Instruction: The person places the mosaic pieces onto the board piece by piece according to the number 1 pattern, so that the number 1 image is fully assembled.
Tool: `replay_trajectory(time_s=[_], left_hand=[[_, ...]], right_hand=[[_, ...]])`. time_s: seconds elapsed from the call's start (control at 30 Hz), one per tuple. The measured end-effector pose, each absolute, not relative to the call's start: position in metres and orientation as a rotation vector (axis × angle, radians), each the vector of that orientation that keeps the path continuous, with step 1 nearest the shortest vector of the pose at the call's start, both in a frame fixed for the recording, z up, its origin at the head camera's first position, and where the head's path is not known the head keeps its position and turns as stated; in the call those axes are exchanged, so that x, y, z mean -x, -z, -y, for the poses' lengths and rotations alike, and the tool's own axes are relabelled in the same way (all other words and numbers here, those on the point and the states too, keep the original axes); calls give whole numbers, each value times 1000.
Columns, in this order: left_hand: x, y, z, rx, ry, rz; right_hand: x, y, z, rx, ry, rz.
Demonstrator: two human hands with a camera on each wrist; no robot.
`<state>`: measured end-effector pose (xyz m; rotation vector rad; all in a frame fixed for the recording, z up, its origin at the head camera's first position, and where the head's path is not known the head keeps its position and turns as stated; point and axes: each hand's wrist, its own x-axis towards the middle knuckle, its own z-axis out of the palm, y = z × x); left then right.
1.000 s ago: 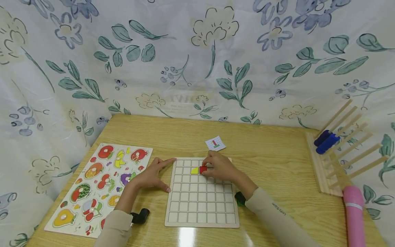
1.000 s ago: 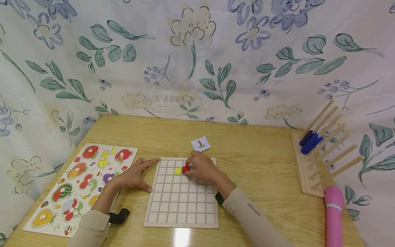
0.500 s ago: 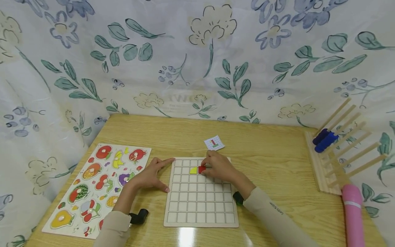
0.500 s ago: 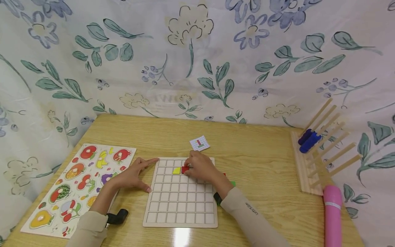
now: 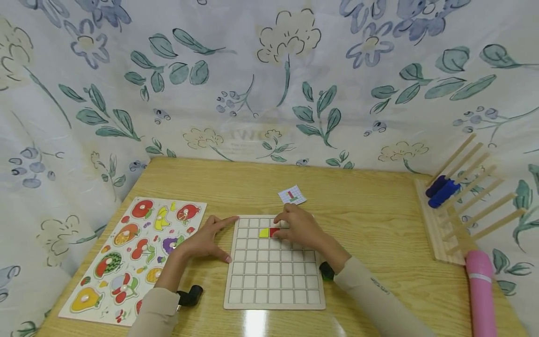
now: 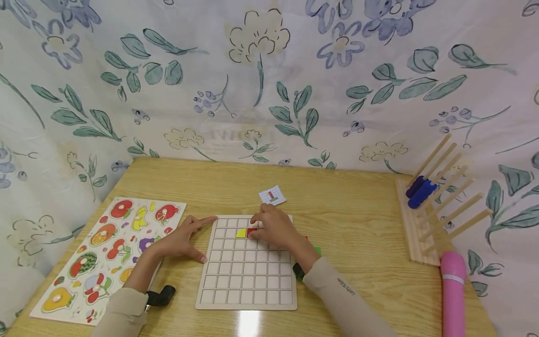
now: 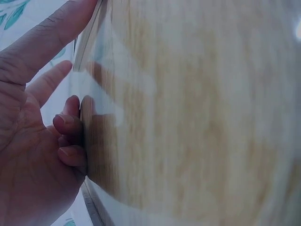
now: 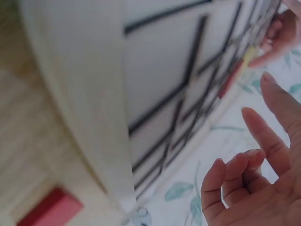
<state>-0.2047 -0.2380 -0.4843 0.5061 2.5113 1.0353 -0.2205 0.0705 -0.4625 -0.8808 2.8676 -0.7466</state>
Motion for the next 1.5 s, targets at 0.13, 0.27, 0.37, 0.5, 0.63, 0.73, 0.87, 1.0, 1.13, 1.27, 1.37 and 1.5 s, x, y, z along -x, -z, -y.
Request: replay_trajectory(time_s=[0.13,0.27,0.37,0.5,0.63,0.73,0.87,1.0,1.13,1.27,1.37,1.5], left_hand=[[205,485,237,-510,-1039,-2503],[206,486,238,-514,-1037,-2505],[206,487,238,-518,-1024,-2516],[206,488,238,-500,-1026,-2514],[205,487,238,-494,-1035,-2503],[205,486,238,-501,-1039,-2499],[205,485,238,-500,-1057,-2493],[205,485,237,-488,-1054,-2491],[205,486,237,-475,-1045,-2490],[206,487,237,-469,-1047,-2486],[206,487,237,-468,-1048,-2486],[206,487,237,-474,-1052,-2483]], right_hand=[[218,456,-87,794,929,-2826],[215,452,-109,684,1112,-2763],[211,452,-124,635,1189,-2742],[206,456,-141,602,1229,-2727],[201,458,-155,554,1231,-2711],[198,460,-163,541,1248,-2701],[196,464,-174,540,1280,-2690],[194,468,-181,550,1282,-2694],[194,472,-186,551,1252,-2715],[193,476,-189,545,1200,-2748],[193,478,-190,555,1154,-2774],[193,479,-191,561,1122,-2787]])
